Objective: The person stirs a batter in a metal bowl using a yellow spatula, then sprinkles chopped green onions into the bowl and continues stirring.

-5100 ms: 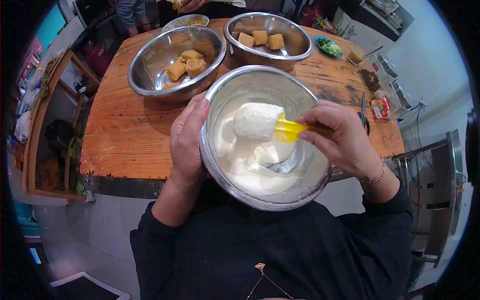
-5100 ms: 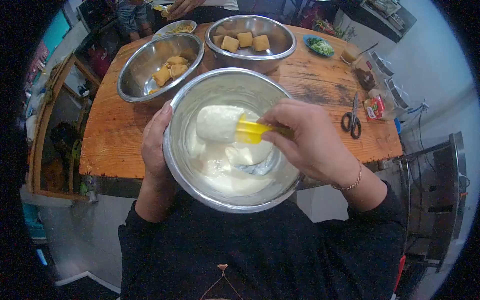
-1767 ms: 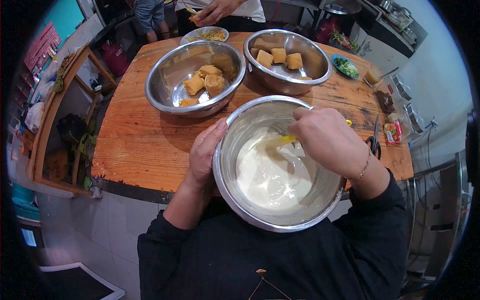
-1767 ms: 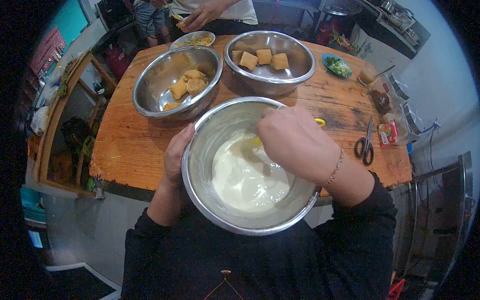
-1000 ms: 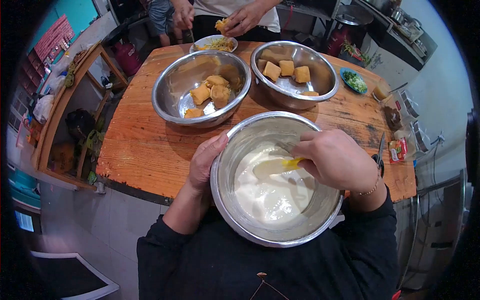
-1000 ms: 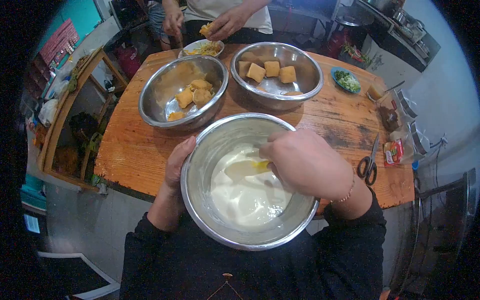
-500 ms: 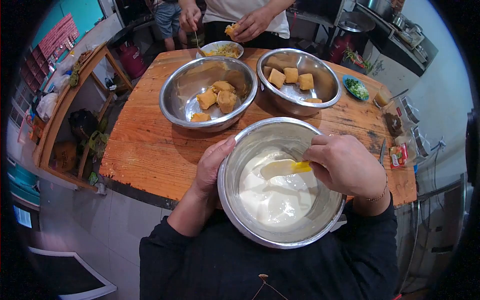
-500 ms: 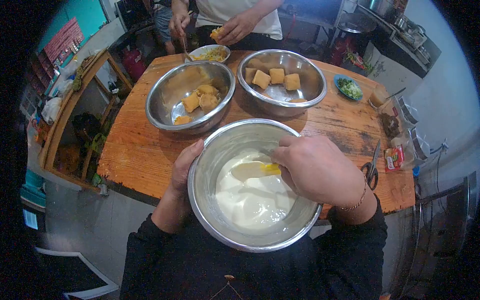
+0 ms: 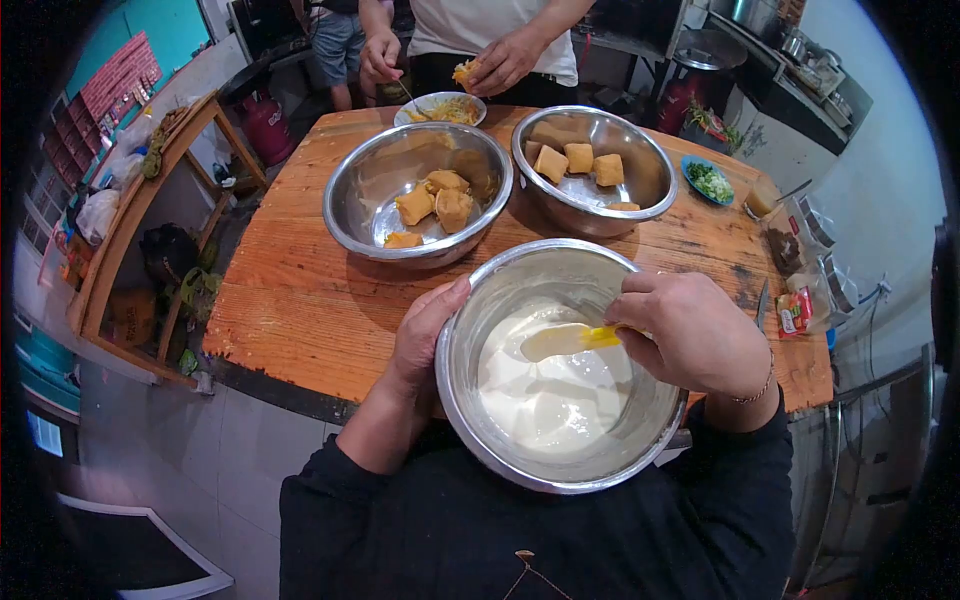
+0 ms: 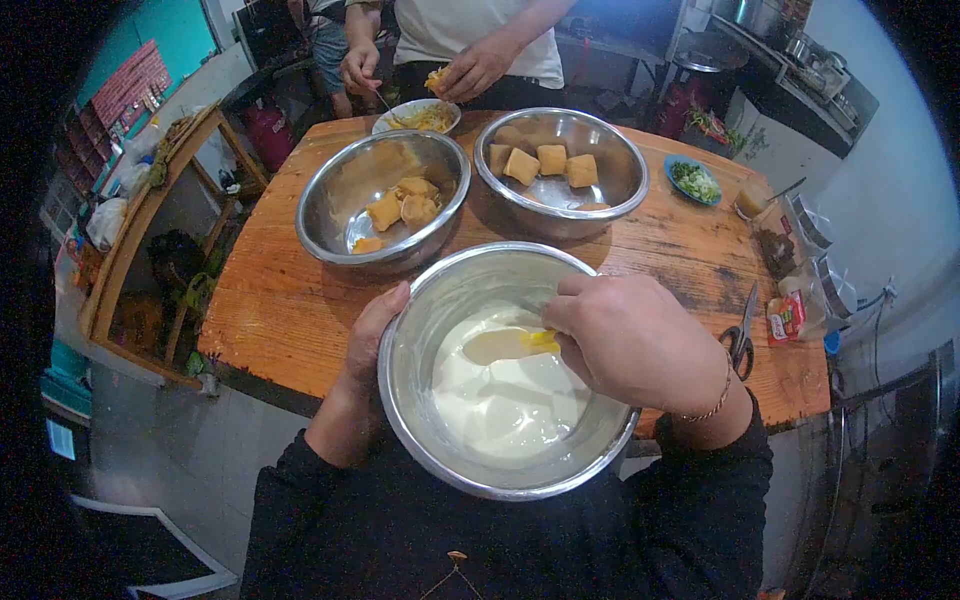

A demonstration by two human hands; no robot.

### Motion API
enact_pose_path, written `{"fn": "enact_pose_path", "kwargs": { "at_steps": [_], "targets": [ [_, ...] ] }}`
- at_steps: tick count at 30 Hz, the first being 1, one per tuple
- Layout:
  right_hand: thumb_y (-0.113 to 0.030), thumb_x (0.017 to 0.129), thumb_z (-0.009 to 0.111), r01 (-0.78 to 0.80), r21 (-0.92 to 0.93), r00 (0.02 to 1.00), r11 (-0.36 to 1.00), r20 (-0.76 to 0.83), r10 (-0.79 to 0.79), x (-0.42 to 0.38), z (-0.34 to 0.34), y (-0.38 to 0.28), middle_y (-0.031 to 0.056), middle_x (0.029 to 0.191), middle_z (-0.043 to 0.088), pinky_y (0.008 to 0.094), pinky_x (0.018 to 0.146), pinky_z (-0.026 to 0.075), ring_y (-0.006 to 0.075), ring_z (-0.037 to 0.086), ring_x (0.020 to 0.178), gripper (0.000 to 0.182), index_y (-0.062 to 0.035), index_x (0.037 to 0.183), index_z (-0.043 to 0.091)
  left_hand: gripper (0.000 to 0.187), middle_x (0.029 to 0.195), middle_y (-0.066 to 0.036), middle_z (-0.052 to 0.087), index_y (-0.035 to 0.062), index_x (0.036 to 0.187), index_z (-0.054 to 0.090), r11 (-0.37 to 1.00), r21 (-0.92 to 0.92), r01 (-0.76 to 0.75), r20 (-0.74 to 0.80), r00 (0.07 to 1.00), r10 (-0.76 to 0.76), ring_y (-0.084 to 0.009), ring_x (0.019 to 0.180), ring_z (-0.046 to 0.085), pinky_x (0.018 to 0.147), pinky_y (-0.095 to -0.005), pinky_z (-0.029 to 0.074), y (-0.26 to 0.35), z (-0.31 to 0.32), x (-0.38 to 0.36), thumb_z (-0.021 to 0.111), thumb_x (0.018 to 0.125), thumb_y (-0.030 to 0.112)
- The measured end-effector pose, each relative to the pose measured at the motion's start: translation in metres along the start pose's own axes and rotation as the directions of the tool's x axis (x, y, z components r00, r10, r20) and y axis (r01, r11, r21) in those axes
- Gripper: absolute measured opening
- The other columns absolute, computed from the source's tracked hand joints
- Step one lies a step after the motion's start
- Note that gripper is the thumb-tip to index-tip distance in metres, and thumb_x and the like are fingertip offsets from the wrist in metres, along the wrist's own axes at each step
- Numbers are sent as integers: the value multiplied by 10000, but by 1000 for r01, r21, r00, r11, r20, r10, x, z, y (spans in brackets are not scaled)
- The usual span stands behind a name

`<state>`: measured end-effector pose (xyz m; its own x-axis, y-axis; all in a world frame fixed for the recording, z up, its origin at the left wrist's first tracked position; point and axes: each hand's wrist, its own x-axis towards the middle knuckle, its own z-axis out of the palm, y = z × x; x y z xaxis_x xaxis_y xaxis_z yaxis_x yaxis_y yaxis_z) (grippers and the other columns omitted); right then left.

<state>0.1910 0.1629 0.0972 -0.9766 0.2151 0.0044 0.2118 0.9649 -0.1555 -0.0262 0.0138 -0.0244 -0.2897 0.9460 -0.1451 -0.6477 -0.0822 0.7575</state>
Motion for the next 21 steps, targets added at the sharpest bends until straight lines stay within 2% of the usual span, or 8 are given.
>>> {"fn": "enact_pose_path", "kwargs": {
  "at_steps": [10,13,15,19,21],
  "targets": [
    [-57,744,692,-1,2,1000,1000,-10,1,-2,2,0,127,862,650,421,707,535,324,660,795,188,-22,928,706,424,1094,-163,684,-42,1225,584,1000,-30,-4,-3,1000,4,-206,951,685,866,-327,550,1,7,-2,506,1005,312],
    [-108,807,641,25,41,1000,999,-13,-24,-1,1,-1,163,849,623,461,720,520,371,645,791,121,-4,862,665,417,1097,-162,684,-38,1231,581,1000,-4,-6,-6,1000,6,-211,956,686,871,-334,552,3,7,-3,505,1005,305],
    [-101,800,637,30,34,999,999,-30,-29,-3,3,-1,162,850,624,457,721,520,369,646,789,120,-5,865,667,409,1096,-161,684,-34,1232,581,999,-47,8,8,1000,-8,-212,956,687,871,-335,554,4,12,-6,507,1005,298],
    [-86,798,615,-8,-39,1000,999,-23,7,-3,7,3,161,859,628,454,718,521,354,652,793,120,-3,861,674,393,1098,-161,684,-29,1233,581,997,-83,3,24,1000,-1,-213,953,688,865,-334,558,3,14,-6,511,1004,282],
    [-81,802,599,-43,-108,995,993,-96,33,3,15,3,168,858,628,451,715,521,343,657,795,125,5,850,676,396,1102,-161,683,-30,1234,579,997,-74,3,36,999,-1,-210,951,689,864,-332,558,5,14,-6,511,1007,286]
  ]
}}
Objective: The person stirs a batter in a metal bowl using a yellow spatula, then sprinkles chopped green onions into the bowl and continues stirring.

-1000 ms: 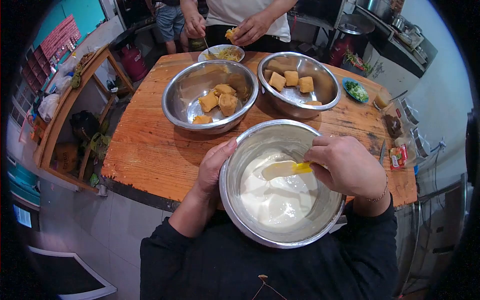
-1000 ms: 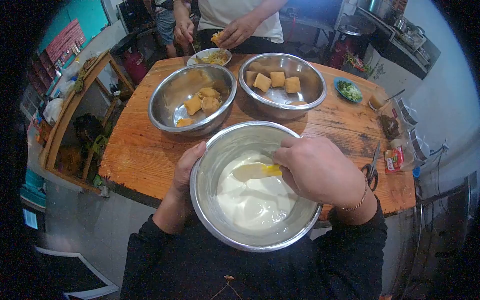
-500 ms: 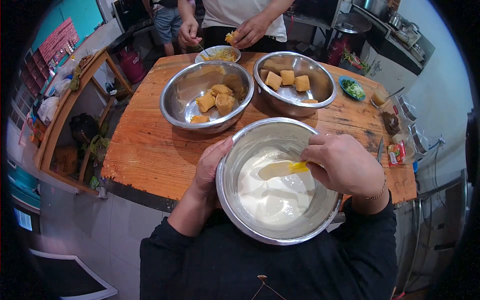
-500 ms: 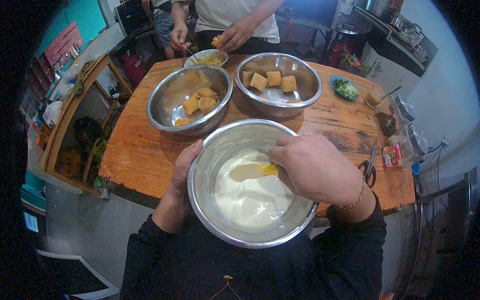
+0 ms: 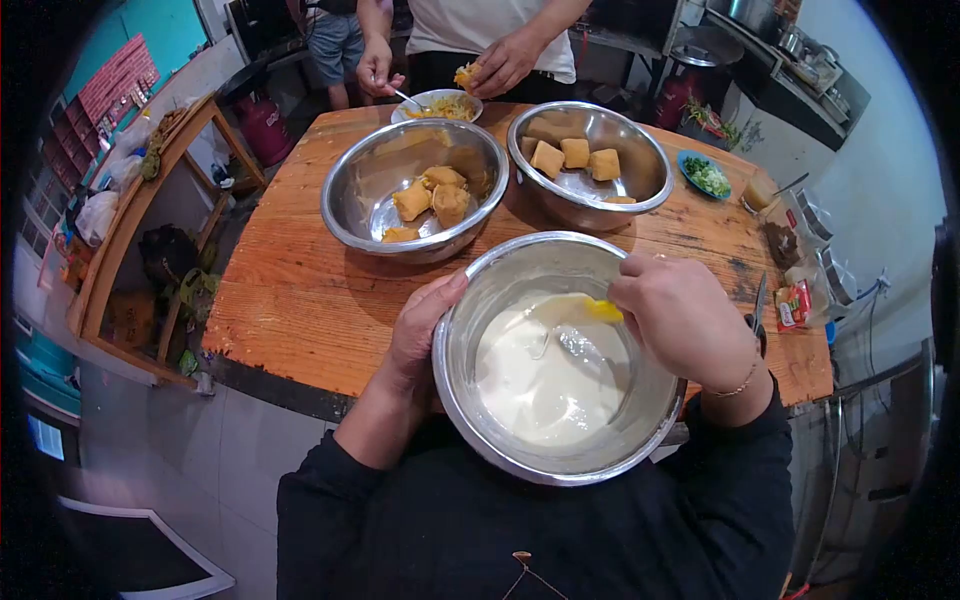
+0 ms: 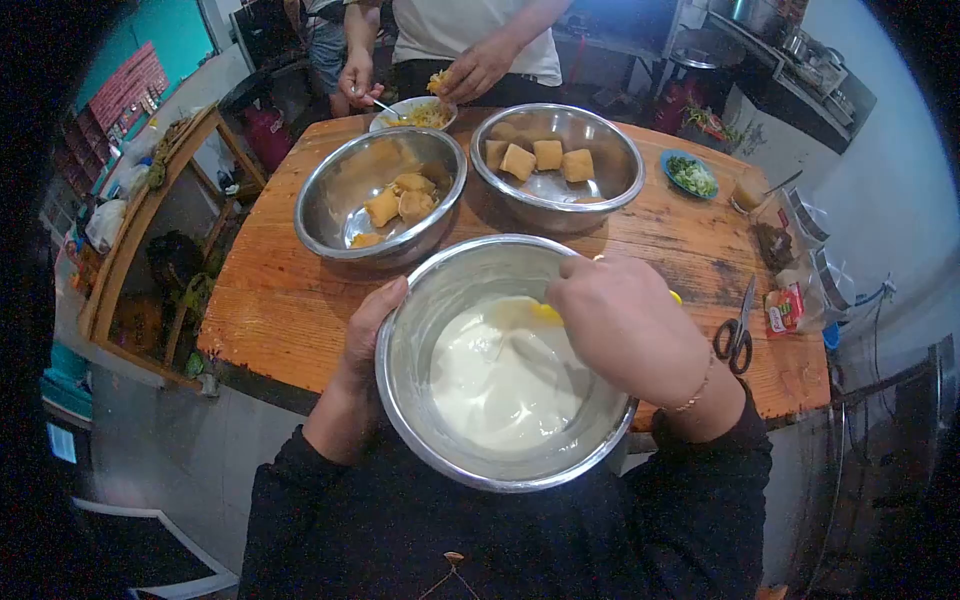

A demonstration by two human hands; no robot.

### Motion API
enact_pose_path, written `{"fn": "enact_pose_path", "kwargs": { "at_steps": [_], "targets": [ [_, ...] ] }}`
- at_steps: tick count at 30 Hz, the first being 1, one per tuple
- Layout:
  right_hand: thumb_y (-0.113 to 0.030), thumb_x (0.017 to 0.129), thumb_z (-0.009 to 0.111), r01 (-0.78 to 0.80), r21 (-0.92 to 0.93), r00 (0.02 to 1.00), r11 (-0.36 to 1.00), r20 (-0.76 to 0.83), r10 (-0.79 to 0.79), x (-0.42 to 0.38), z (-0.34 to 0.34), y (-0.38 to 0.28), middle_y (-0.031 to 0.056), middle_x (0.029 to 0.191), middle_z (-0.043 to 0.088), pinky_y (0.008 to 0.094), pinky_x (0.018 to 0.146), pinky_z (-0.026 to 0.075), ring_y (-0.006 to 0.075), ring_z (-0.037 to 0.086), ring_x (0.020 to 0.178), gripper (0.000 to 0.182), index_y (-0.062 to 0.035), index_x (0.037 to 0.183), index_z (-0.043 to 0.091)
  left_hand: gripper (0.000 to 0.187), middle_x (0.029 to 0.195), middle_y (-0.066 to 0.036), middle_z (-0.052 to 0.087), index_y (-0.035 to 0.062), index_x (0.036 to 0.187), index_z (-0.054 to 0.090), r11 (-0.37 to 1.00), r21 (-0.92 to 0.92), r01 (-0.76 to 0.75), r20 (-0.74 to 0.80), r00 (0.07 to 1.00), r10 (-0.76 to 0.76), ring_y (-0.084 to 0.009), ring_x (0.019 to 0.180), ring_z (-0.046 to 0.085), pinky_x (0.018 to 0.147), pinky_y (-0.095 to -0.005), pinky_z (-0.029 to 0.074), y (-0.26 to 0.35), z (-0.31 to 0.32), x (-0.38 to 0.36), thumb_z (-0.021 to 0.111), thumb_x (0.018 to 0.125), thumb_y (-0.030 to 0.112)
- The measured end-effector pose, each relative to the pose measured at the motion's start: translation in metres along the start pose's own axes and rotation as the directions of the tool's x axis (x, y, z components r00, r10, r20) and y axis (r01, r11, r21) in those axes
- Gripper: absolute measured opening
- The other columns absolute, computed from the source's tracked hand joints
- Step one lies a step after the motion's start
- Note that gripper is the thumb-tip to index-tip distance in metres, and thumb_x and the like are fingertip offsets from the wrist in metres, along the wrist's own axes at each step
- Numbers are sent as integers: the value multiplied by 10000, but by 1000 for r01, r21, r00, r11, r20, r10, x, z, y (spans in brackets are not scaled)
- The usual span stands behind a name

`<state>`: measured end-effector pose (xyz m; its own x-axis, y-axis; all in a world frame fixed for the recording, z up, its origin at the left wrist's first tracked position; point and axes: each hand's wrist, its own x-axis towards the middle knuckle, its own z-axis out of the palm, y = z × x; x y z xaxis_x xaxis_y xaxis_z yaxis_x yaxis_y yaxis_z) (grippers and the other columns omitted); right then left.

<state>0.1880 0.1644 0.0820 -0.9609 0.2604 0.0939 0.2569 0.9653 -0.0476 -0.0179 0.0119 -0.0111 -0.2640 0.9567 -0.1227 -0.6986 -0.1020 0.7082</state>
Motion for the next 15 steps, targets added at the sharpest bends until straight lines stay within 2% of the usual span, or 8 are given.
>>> {"fn": "enact_pose_path", "kwargs": {
  "at_steps": [4,7,10,13,15],
  "targets": [
    [-75,808,580,-36,-99,987,994,-161,20,12,14,-7,188,867,630,435,711,523,327,664,790,136,21,825,676,411,1096,-158,684,-34,1228,580,999,38,-39,66,997,36,-202,946,690,872,-325,555,-3,-10,4,511,1015,310],
    [-75,801,579,-47,-139,993,989,-116,31,10,21,-2,204,847,640,423,700,530,329,671,763,138,23,799,676,418,1072,-144,689,-34,1213,588,999,14,-50,17,999,50,-183,930,687,858,-311,552,-5,-7,5,514,1017,327],
    [-81,795,582,-23,-55,996,998,80,27,1,9,-6,212,842,659,430,690,535,342,679,757,142,16,760,680,410,1053,-130,692,-31,1204,595,998,43,-48,23,999,47,-166,909,682,834,-297,547,-7,-15,7,518,1016,325],
    [-75,786,581,50,71,972,996,225,-64,-8,-3,-11,218,842,670,441,690,542,357,686,758,145,16,730,680,409,1040,-120,694,-29,1197,600,998,52,-31,2,1000,31,-154,890,678,812,-285,543,-5,-12,5,524,1013,328],
    [-66,778,580,-69,-36,984,997,164,74,-4,-2,-6,220,844,669,443,699,544,366,686,773,139,20,736,681,412,1039,-121,694,-30,1197,599,997,66,-41,26,999,39,-156,887,679,811,-288,546,-4,-14,5,528,1010,330]
  ]
}}
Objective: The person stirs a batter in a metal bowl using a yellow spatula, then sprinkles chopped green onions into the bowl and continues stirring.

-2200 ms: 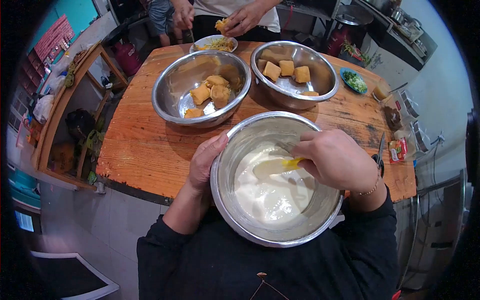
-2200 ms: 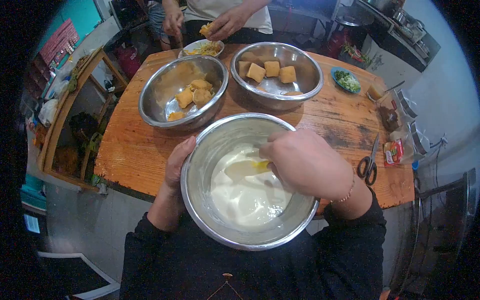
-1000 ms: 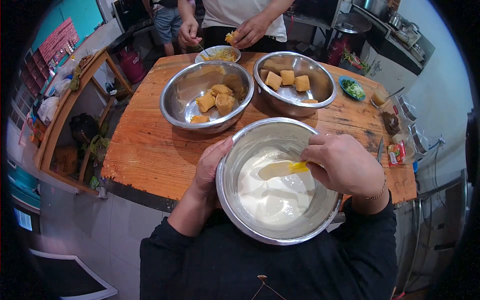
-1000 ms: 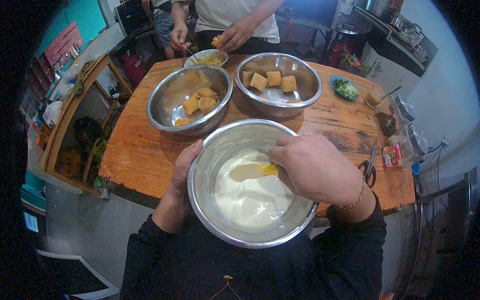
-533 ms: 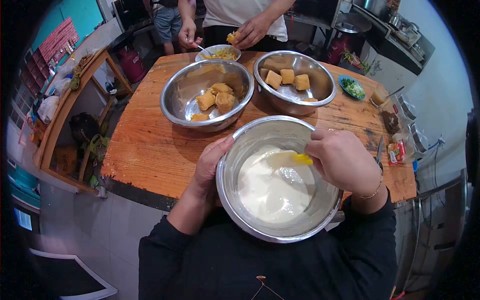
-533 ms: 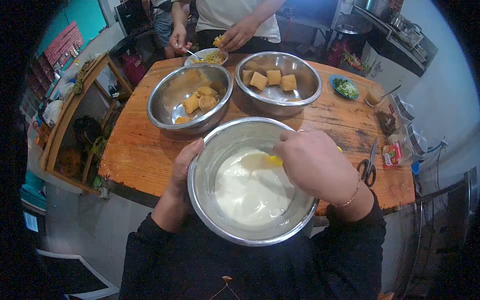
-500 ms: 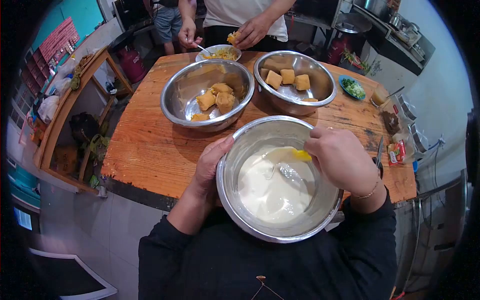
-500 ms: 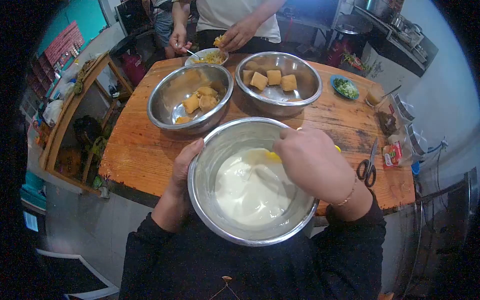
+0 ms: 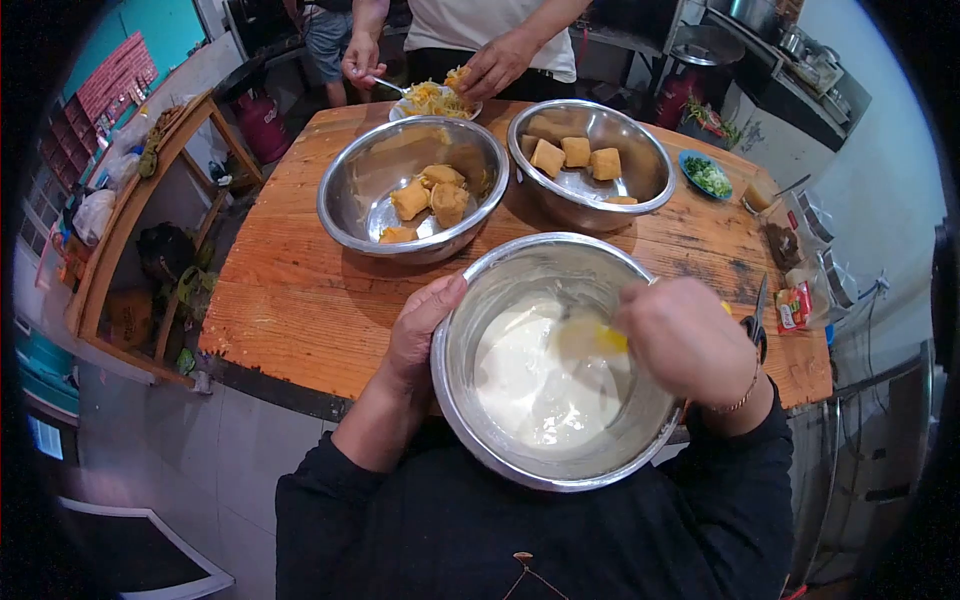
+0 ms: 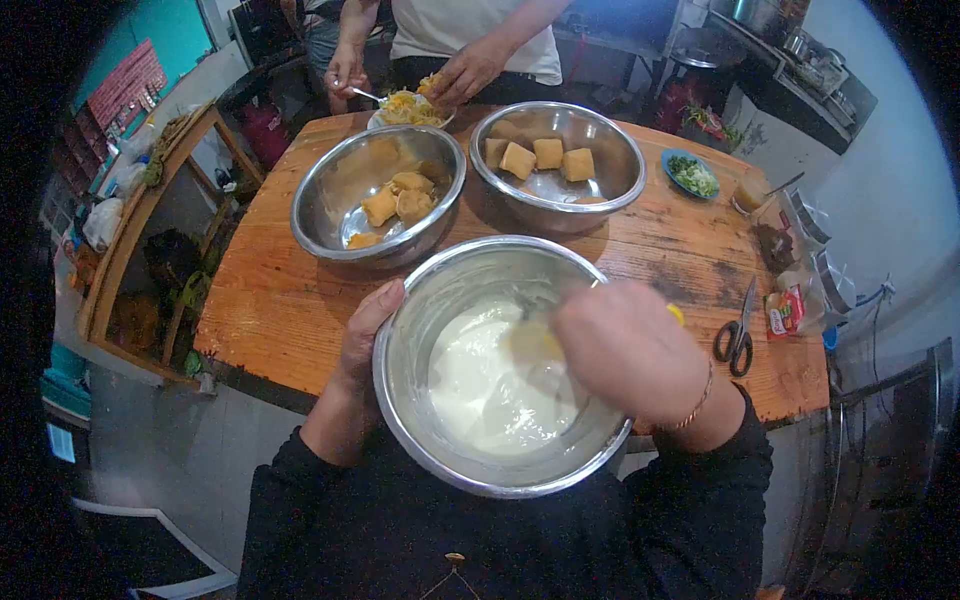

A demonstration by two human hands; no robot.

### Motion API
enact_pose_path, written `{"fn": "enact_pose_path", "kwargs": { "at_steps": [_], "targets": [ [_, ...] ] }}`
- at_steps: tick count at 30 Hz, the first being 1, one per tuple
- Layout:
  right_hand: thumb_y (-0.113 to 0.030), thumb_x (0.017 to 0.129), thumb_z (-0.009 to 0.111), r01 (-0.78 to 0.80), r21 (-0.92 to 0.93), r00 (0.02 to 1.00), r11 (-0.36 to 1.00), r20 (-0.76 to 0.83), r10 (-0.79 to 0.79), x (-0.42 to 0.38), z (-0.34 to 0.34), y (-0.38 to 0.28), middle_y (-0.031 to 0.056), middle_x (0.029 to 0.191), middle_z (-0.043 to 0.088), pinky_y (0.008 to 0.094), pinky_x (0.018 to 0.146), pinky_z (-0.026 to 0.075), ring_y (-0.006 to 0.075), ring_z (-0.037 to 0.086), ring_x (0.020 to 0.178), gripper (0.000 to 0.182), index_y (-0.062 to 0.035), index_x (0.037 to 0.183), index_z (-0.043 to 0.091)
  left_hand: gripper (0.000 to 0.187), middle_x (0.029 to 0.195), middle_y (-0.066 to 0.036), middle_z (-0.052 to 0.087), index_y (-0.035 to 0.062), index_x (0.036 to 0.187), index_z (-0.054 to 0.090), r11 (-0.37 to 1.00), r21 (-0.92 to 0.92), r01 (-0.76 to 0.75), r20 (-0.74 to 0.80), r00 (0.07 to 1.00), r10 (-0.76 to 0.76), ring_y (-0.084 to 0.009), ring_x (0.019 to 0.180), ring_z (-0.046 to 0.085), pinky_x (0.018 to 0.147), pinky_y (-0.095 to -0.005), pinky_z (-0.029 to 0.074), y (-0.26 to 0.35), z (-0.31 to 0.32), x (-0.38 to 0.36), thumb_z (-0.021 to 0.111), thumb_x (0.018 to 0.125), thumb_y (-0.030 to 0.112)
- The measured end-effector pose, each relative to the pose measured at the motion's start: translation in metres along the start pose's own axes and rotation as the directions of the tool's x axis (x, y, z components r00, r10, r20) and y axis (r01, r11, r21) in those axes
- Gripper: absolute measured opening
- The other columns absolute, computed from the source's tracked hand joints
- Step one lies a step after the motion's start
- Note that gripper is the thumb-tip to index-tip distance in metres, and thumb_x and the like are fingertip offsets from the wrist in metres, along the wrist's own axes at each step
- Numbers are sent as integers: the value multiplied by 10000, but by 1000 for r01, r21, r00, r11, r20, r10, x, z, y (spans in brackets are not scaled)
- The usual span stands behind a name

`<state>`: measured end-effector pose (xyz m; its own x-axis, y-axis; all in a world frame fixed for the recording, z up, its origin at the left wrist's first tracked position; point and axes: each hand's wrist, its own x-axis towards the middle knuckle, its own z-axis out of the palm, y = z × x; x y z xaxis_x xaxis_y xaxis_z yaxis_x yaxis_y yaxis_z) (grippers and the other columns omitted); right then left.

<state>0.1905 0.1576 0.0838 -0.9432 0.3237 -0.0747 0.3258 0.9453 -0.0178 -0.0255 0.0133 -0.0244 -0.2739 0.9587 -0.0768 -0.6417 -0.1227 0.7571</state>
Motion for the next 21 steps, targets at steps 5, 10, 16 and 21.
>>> {"fn": "enact_pose_path", "kwargs": {
  "at_steps": [5,10,16,21],
  "targets": [
    [-57,772,573,-12,-11,982,1000,-189,9,15,18,5,223,798,661,444,703,547,378,684,771,138,25,750,682,411,1040,-125,693,-33,1199,597,1000,-14,4,-23,1000,-5,-163,889,683,812,-299,553,0,2,-2,536,1005,323],
    [-69,777,571,224,140,971,964,49,-233,2,4,-1,218,779,661,440,694,546,370,685,754,147,22,750,684,404,1055,-140,691,-37,1199,595,1000,-27,-7,-25,1000,6,-178,911,688,833,-309,557,0,6,-2,530,1005,312],
    [-90,790,571,-21,-3,978,1000,-209,20,10,12,11,222,792,666,449,703,543,381,681,754,159,13,760,688,403,1066,-148,690,-42,1199,590,1000,-13,-14,56,998,15,-187,926,689,842,-316,557,0,-5,0,514,1011,306],
    [-98,796,576,139,107,990,984,-31,-137,8,10,-4,217,786,663,454,701,538,379,677,772,157,4,756,689,397,1063,-153,690,-47,1191,589,999,-31,-9,-16,1000,8,-190,926,689,838,-317,558,0,3,-3,509,1014,300]
  ]
}}
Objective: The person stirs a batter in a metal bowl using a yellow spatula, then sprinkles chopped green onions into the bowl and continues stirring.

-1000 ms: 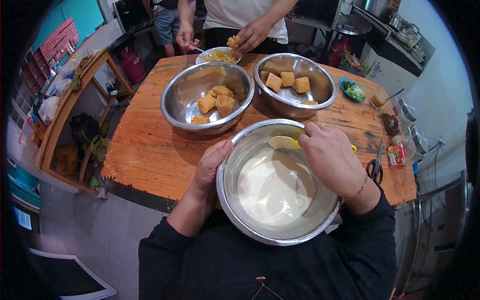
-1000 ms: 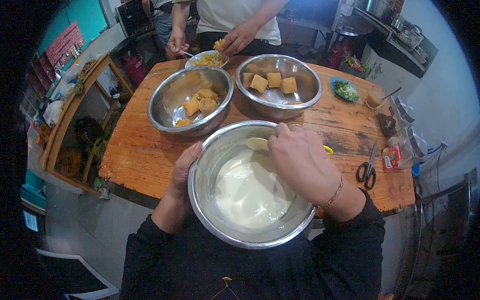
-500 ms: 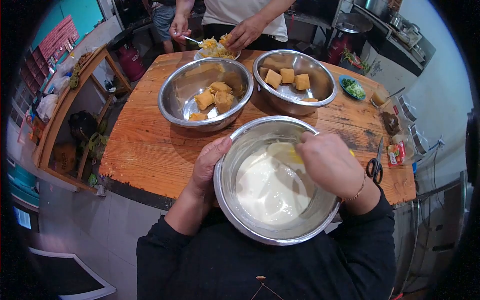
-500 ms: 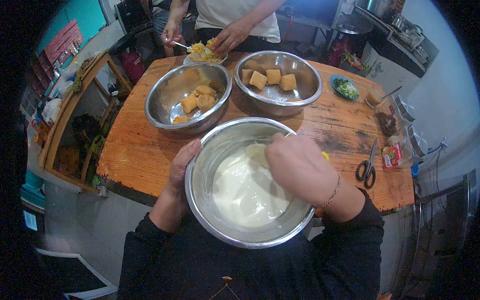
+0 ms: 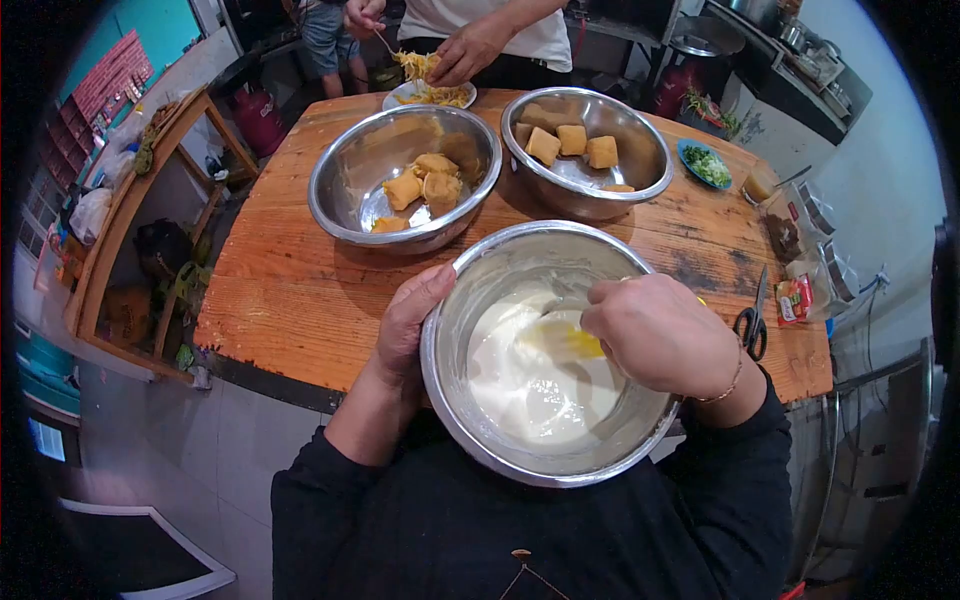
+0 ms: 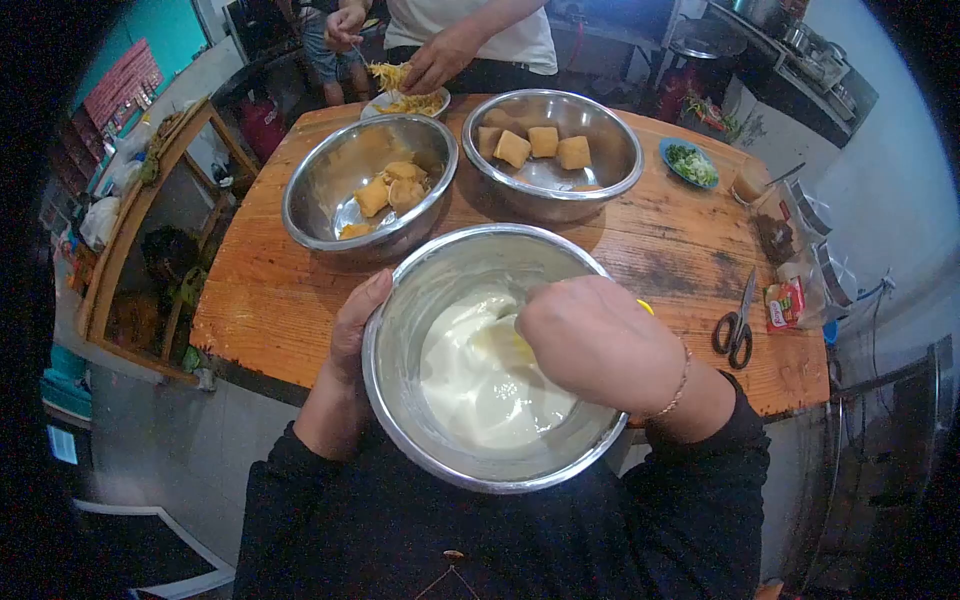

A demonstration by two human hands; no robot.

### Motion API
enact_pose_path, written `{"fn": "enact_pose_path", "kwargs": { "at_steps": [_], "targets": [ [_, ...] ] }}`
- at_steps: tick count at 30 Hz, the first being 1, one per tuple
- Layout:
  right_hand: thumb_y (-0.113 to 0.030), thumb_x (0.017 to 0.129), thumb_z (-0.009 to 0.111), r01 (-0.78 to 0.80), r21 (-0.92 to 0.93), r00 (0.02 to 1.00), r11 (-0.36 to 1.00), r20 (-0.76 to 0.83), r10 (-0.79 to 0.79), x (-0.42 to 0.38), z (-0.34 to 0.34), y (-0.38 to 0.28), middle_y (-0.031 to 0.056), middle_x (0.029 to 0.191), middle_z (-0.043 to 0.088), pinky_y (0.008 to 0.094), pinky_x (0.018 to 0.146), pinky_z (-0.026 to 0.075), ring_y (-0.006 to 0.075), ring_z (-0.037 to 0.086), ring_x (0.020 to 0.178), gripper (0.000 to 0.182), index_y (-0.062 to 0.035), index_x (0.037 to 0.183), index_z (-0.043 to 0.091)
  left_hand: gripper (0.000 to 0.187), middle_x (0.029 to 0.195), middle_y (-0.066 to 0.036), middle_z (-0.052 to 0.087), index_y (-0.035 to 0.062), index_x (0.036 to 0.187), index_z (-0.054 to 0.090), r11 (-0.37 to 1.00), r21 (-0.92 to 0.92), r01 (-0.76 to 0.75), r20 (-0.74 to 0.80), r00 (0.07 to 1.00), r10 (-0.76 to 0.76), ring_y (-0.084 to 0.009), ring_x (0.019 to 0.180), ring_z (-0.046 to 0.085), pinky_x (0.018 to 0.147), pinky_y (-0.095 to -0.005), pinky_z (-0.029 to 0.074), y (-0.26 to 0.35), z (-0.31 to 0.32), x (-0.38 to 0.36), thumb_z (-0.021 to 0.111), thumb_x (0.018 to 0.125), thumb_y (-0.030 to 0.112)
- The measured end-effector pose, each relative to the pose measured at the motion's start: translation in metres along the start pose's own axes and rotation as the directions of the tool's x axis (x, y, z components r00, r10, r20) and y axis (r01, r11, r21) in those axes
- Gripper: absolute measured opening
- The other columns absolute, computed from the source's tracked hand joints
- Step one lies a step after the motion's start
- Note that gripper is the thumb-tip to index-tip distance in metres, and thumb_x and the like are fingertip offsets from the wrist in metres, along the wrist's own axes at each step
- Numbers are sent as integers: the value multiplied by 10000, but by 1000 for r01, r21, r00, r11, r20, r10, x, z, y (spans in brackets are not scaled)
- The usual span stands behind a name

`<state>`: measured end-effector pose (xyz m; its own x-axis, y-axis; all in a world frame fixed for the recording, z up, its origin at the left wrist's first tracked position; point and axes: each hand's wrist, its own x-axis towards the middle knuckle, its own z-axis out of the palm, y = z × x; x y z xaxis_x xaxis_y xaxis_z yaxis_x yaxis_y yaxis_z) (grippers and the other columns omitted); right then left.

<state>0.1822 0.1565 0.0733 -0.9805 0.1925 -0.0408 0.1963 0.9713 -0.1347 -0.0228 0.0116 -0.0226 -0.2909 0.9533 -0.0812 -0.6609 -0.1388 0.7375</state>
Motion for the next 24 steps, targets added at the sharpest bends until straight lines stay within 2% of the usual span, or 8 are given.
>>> {"fn": "enact_pose_path", "kwargs": {
  "at_steps": [1,7,13,19,24],
  "targets": [
    [-96,794,576,45,24,999,999,20,-45,-3,-4,0,216,784,663,454,700,538,377,677,776,155,1,755,689,395,1062,-155,689,-47,1188,589,1000,4,-4,6,1000,4,-191,925,689,836,-318,559,0,-2,1,509,1014,298],
    [-82,780,585,-148,-93,983,985,-118,137,-3,-7,11,212,809,667,449,711,540,374,678,796,135,0,753,690,394,1048,-154,692,-47,1181,592,1000,-24,16,0,1000,-16,-195,895,691,824,-321,564,0,-2,1,515,1010,300],
    [-75,783,571,32,2,999,999,18,-32,-3,-1,-3,217,790,665,450,704,541,376,681,773,149,9,754,692,381,1041,-155,692,-36,1168,598,1000,-26,1,-25,1000,-2,-193,895,693,816,-320,570,0,3,1,529,1004,300],
    [-84,792,561,-122,-137,990,983,-82,112,-4,-2,10,211,805,674,446,704,542,383,680,770,170,19,763,693,386,1042,-156,691,-34,1180,595,999,-32,16,-10,1000,-16,-201,898,697,819,-324,574,2,4,0,538,1000,302],
    [-79,788,564,4,-10,1000,1000,-14,-4,-3,6,2,216,787,671,452,695,542,381,681,761,164,19,759,692,395,1052,-158,689,-37,1186,590,1000,-23,9,-2,1000,-9,-202,910,696,823,-332,575,-1,-2,2,537,999,307]
  ]
}}
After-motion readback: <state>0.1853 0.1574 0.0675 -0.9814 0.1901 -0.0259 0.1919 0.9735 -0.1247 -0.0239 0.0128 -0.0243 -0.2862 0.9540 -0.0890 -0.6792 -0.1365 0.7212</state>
